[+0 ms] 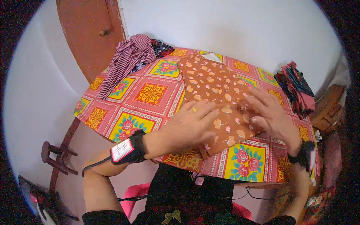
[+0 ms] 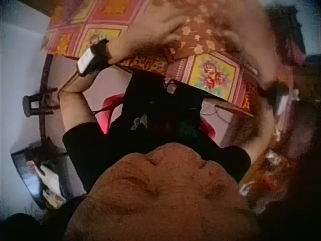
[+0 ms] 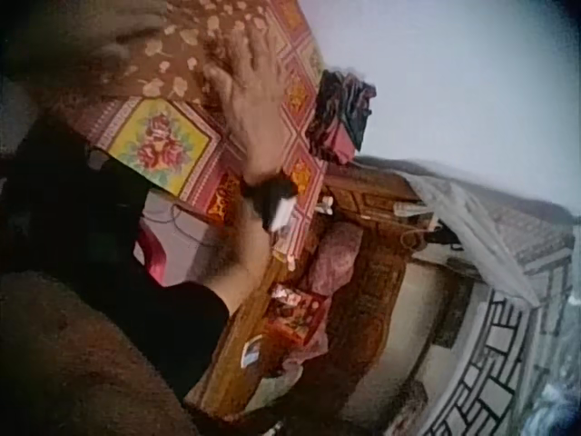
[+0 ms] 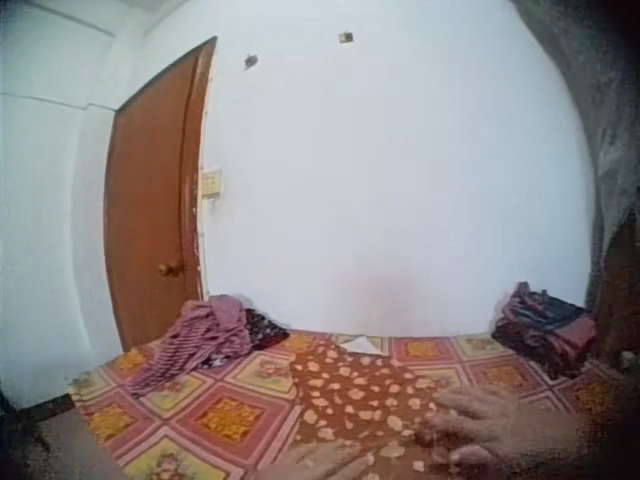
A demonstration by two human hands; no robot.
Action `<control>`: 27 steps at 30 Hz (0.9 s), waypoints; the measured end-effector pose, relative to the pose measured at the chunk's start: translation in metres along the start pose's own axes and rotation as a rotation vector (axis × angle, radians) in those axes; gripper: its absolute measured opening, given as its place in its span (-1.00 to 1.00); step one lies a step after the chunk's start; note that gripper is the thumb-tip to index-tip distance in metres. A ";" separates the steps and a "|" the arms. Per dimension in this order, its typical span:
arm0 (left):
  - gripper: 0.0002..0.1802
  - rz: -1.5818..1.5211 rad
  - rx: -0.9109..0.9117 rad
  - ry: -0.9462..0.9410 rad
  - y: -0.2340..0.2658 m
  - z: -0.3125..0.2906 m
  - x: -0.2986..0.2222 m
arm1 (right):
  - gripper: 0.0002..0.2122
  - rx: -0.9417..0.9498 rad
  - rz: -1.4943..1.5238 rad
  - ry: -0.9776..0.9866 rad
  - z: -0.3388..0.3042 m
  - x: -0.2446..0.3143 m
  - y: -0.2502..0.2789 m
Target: Folding a patterned cloth garment on a table.
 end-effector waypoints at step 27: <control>-0.33 -0.292 0.303 -0.192 0.025 -0.010 0.011 | -0.24 0.356 -0.066 -0.224 -0.044 0.036 0.021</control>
Point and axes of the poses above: each hand's wrist, its own z-axis towards the middle knuckle, its own y-axis out of the back of the hand, x = y × z, the point moved 1 cm from there along z, towards the middle knuckle, and after that the axes turned 7 degrees about -x, right-handed, at the moved point
